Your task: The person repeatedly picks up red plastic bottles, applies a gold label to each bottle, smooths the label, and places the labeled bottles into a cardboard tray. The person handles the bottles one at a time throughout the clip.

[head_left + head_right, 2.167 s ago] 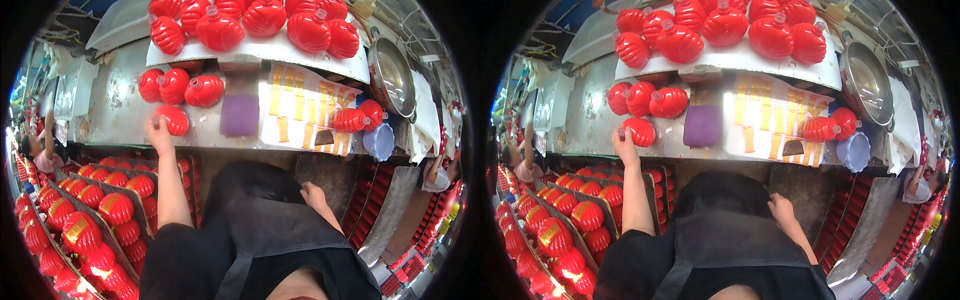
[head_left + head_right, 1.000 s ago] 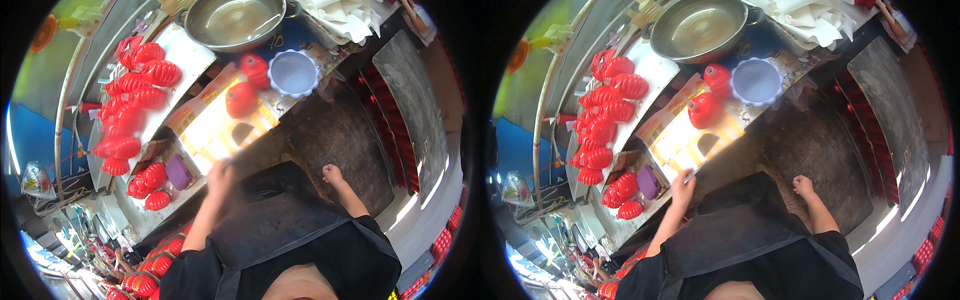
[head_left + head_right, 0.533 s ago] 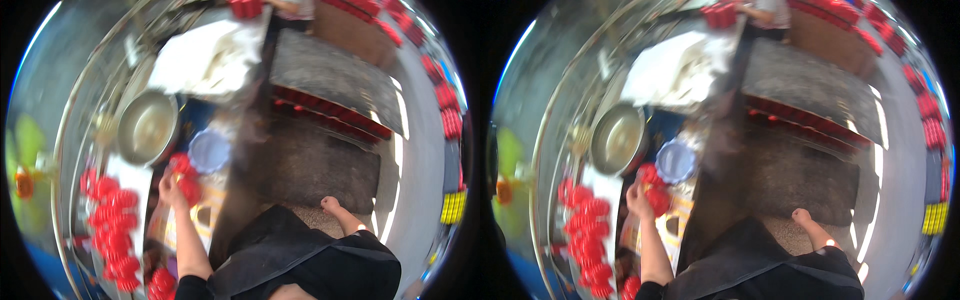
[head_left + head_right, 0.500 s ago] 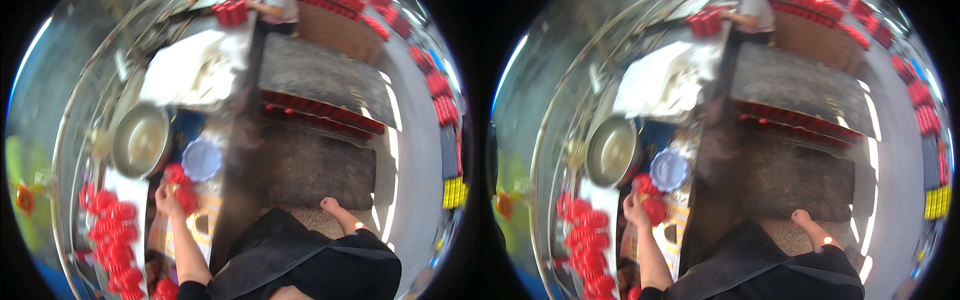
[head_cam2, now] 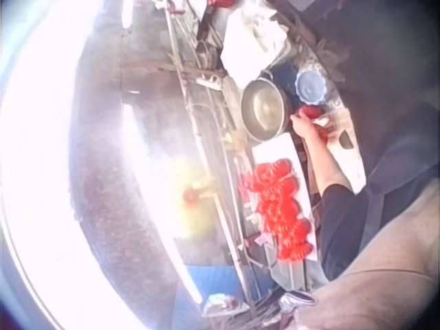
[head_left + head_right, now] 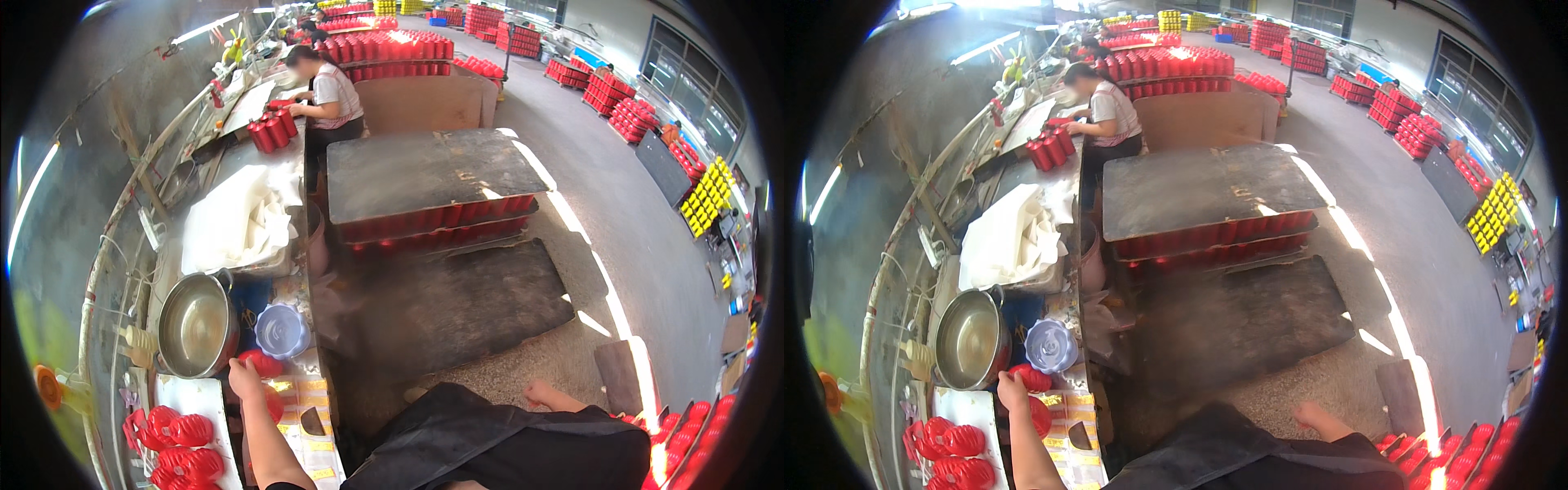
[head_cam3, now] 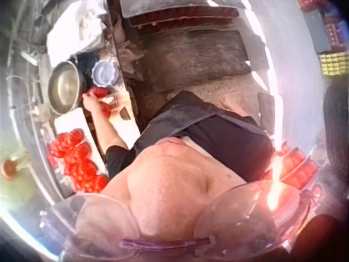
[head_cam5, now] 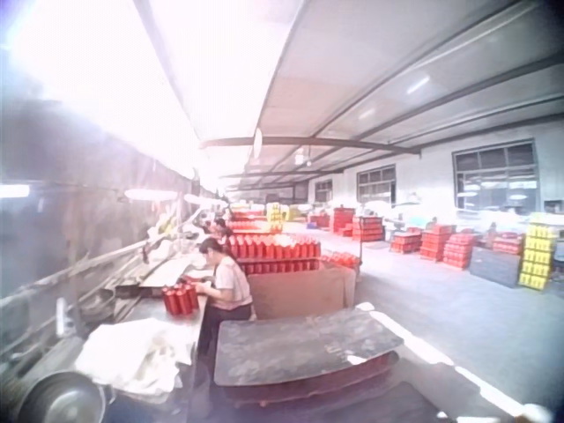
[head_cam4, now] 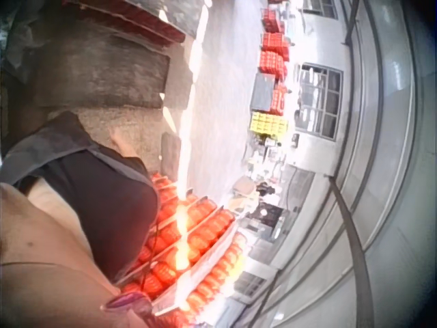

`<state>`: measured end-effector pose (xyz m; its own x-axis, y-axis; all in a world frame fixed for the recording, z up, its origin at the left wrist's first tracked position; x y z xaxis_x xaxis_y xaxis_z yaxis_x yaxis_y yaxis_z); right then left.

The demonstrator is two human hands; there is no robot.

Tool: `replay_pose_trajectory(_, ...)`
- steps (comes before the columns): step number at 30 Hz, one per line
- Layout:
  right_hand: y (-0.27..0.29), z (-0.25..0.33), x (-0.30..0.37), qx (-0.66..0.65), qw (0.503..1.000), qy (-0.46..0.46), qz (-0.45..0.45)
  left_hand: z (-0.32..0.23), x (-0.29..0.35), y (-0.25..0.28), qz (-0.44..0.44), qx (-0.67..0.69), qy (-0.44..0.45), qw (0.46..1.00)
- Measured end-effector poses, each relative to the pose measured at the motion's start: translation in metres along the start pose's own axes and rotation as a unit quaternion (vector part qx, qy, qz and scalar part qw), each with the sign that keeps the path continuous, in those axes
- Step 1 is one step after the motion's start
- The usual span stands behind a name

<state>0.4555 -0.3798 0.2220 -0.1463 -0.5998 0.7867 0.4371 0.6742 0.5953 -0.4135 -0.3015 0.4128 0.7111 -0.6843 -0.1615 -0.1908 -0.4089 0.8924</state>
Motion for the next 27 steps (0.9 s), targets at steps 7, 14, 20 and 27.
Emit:
replay_pose_trajectory(7,-0.045,-0.073,0.073,-0.11,0.993,-0.031,-0.009,0.015,0.027,0.039,-0.016,0.051,0.004,0.999)
replay_pose_trajectory(14,-0.056,-0.038,0.085,0.017,0.994,0.099,-0.045,-0.003,0.068,0.087,-0.007,0.101,-0.007,0.995)
replay_pose_trajectory(20,-0.036,-0.021,0.05,-0.11,0.983,0.132,-0.067,-0.075,0.112,0.103,0.064,0.152,-0.084,0.983)
replay_pose_trajectory(27,0.02,0.06,0.036,-0.258,0.957,0.127,-0.032,-0.207,0.177,0.061,0.209,0.19,-0.182,0.942)
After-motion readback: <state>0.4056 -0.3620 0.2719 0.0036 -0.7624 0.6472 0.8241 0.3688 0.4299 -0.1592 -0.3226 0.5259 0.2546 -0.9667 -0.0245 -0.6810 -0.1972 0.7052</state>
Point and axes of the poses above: each hand's wrist, its own x-axis away from the middle knuckle, its own y-axis out of the back of the hand, z = x × y, the point moved 7 cm from there along -x, towards the middle knuckle, and after that the axes turned 4 degrees about z, right-handed, at the moved point
